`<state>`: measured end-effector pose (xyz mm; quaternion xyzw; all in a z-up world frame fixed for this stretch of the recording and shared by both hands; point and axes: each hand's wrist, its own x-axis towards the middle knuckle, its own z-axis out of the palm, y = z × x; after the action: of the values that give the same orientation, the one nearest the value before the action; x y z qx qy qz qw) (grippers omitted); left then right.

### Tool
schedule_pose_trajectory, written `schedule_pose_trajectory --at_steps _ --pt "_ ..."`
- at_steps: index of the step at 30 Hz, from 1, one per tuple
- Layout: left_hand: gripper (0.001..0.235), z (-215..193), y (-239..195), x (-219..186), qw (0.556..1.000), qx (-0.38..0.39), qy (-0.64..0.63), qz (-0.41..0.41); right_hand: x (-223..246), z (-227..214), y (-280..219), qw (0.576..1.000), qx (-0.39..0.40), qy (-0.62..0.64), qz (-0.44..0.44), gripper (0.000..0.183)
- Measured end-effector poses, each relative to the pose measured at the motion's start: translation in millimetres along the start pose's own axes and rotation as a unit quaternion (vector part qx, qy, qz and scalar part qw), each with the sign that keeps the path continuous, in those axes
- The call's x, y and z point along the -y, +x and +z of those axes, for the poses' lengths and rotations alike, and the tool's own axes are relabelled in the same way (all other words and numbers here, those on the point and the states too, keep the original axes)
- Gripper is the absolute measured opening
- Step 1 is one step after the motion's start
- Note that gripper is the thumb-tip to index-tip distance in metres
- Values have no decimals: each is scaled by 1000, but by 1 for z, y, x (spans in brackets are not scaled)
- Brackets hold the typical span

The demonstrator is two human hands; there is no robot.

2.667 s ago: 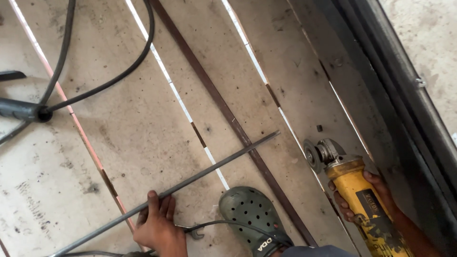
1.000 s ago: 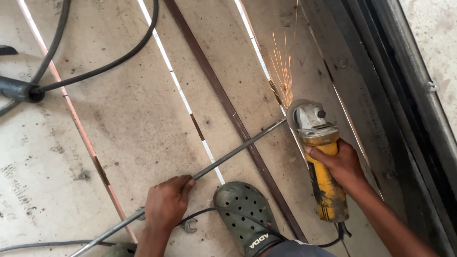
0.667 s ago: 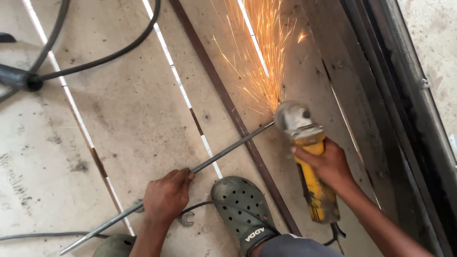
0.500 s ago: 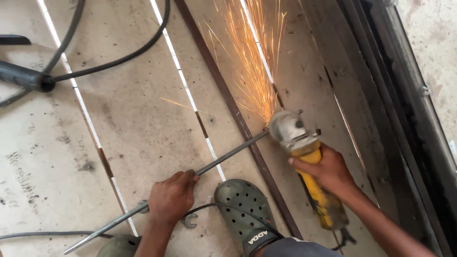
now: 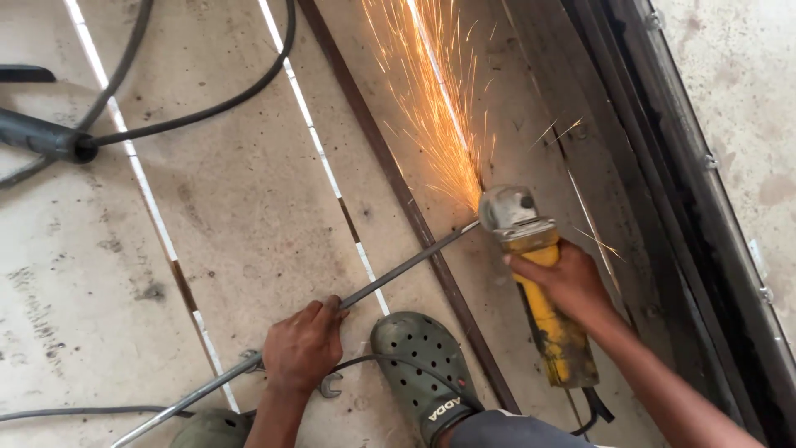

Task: The recorder uses an angle grinder to grind and cut a metal rod on a wooden platform.

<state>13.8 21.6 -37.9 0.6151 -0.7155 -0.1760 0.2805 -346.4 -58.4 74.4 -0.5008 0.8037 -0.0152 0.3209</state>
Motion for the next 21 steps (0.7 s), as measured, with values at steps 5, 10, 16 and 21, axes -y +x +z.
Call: schedule_pose_trajectory --at_steps 5,10,16,21 --pt "18 -1 0 0 1000 -13 2 14 23 -9 -9 1000 27 2 3 56" --pt "18 -2 3 0 998 42 -18 -34 23 -19 -3 998 -3 21 63 53" --pt "22 -15 22 1 983 142 -44 -106 -9 9 0 991 -35 10 -130 57" --pt "25 -30 30 -9 977 137 -77 -141 -18 12 15 998 -27 59 -3 51"
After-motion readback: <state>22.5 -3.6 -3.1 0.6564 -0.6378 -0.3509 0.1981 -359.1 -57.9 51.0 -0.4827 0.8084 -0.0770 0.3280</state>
